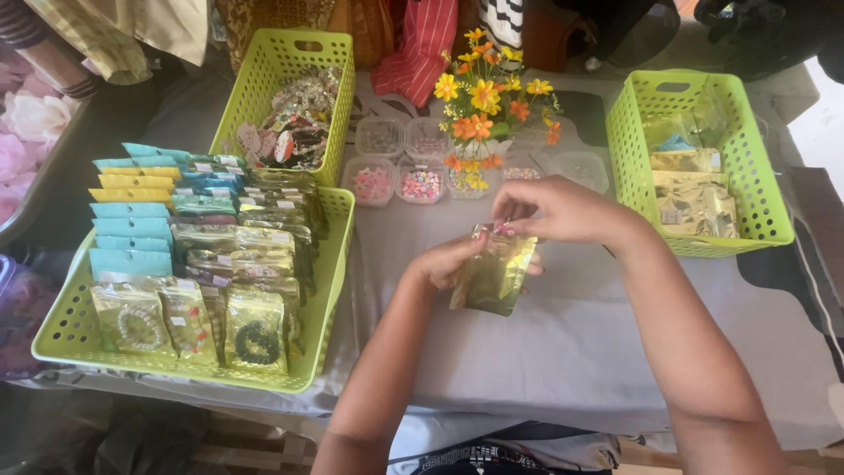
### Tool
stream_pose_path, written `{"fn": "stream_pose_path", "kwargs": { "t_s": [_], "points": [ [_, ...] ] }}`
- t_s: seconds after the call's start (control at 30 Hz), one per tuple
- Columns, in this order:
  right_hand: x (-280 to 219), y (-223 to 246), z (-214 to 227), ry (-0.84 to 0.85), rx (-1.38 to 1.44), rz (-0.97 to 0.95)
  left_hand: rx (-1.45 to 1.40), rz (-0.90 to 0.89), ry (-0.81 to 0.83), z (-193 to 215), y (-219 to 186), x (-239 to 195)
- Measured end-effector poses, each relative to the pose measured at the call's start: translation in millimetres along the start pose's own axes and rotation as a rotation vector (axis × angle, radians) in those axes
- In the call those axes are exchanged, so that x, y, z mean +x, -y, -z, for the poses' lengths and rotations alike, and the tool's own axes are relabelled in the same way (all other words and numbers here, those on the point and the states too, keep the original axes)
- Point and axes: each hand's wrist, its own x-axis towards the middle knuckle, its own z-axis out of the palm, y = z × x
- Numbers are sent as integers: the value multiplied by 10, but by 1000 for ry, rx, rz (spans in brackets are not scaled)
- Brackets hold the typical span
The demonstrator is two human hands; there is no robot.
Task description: The recorder is shown packaging jewelry, including necklaces and small accessories, into small pouches.
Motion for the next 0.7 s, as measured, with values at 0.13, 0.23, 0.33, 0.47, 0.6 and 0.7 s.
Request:
{"fn": "stream_pose_path", "kwargs": {
  "t_s": [0.13, 0.23, 0.33, 0.47, 0.6, 0.7],
  "points": [
    [21, -174, -19, -2, -95, 59, -30, 28, 6, 14, 52, 29],
    [56, -174, -21, 25, -215, 264, -28, 18, -1, 35, 101, 64],
    [79, -68, -19, 75, -223, 211, -27, 1, 3, 40, 112, 83],
    [84, -101, -62, 35, -79, 60, -117, -26, -15, 56, 145, 85],
    [47, -260, -143, -55, 33, 80, -228, -60, -87, 213, 274, 110],
    [-24, -206, -236, -139, 121, 65, -222, -130, -224, 30, 146, 180]
  ]
}}
